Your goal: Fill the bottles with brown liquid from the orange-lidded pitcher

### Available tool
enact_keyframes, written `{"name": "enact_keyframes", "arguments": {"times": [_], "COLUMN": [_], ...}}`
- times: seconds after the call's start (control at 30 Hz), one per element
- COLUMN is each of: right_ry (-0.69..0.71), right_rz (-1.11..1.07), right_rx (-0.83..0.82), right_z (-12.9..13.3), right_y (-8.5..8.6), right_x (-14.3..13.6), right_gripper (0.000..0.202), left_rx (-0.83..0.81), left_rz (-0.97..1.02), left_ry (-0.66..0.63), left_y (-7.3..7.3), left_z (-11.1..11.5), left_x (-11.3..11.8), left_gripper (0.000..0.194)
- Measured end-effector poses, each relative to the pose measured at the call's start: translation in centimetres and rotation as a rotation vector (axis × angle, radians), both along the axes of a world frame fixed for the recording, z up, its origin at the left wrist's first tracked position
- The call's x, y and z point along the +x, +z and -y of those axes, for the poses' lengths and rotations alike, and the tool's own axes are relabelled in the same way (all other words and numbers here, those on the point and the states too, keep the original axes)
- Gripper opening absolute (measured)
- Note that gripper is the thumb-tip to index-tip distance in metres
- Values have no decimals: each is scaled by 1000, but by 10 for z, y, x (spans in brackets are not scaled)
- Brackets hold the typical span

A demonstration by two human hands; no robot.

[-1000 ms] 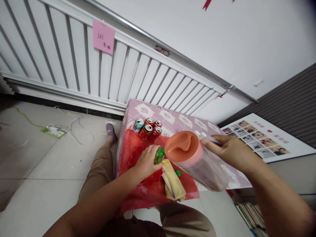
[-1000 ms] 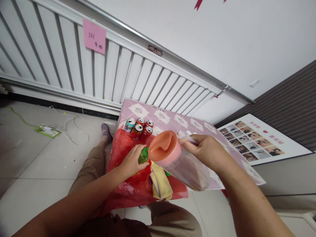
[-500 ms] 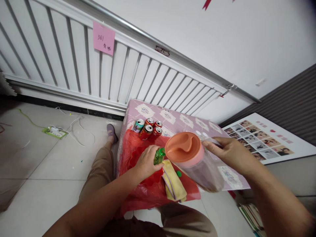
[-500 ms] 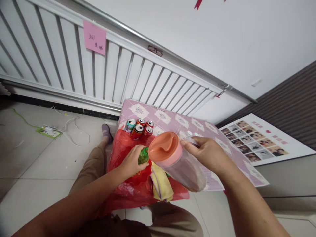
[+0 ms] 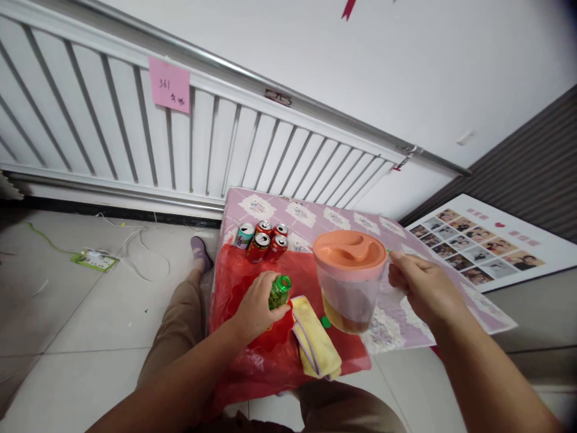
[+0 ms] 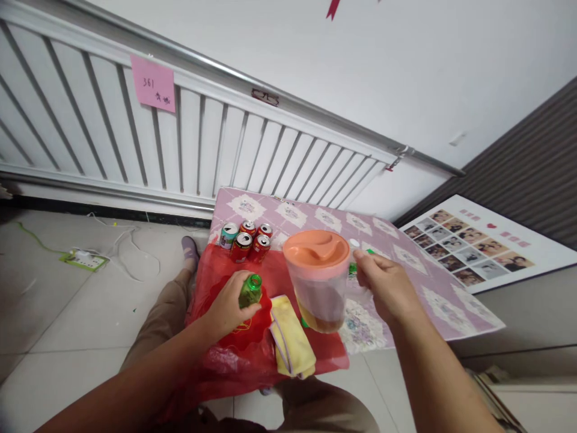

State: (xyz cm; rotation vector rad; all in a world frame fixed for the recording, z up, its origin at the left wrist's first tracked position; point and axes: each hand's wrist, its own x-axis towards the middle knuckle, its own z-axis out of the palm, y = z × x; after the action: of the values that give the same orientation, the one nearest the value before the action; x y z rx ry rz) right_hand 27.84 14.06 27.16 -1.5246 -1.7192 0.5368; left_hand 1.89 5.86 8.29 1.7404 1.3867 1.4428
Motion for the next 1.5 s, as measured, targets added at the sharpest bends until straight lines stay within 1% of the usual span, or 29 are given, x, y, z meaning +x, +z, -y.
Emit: {"name": "enact_keyframes", "arguments": {"times": [0.1,0.23,0.47,0.63,0.77,0.9,1.03,1.1,1.17,1.23,1.3,1.4,1.5], "right_ry": [-78,-120,-169,-190,-200,-186,-131,-83,-63,-102,-160,-197,-185], "right_rz": [-343,-606,-773,-830,-844,-840,-796,-753,-708,-656,-584,-460,-287], "right_rx": [-10,67,138,133,124,96,42,-4,-40,-53,-58,-83,-106], "right_z": [-12,-28,-51,-61,-64,-63,-62,-59,-55,-47,-35,-12,13], "right_y": [-20,-52,-110,-141,-160,-173,-179,-181,-182,-186,-192,-206,-223], "right_x": [4,-4,-23,-29,-30,-29,-20,-11,2,17,33,49,53], "right_gripper": [47,41,43,46,48,48,49,48,52,58,59,49,40], "left_rx": [5,-1,-48,-86,-98,-100,-82,-77,-77,-88,-117,-173,-208], "left_rz": [18,28,57,51,26,15,2,-12,-29,-42,-47,-49,-31], "left_ry": [5,-9,-14,-22,-4,8,23,35,52,70,81,99,89], "left_y": [1,0,-3,2,4,0,-6,-7,-6,-4,0,6,7], "left_z": [1,2,3,4,5,4,3,3,4,5,6,9,11], "left_x": [1,1,1,1,1,0,-1,-1,-1,-2,-2,0,1], "left_gripper": [59,58,59,59,60,61,62,60,59,58,58,59,57]}}
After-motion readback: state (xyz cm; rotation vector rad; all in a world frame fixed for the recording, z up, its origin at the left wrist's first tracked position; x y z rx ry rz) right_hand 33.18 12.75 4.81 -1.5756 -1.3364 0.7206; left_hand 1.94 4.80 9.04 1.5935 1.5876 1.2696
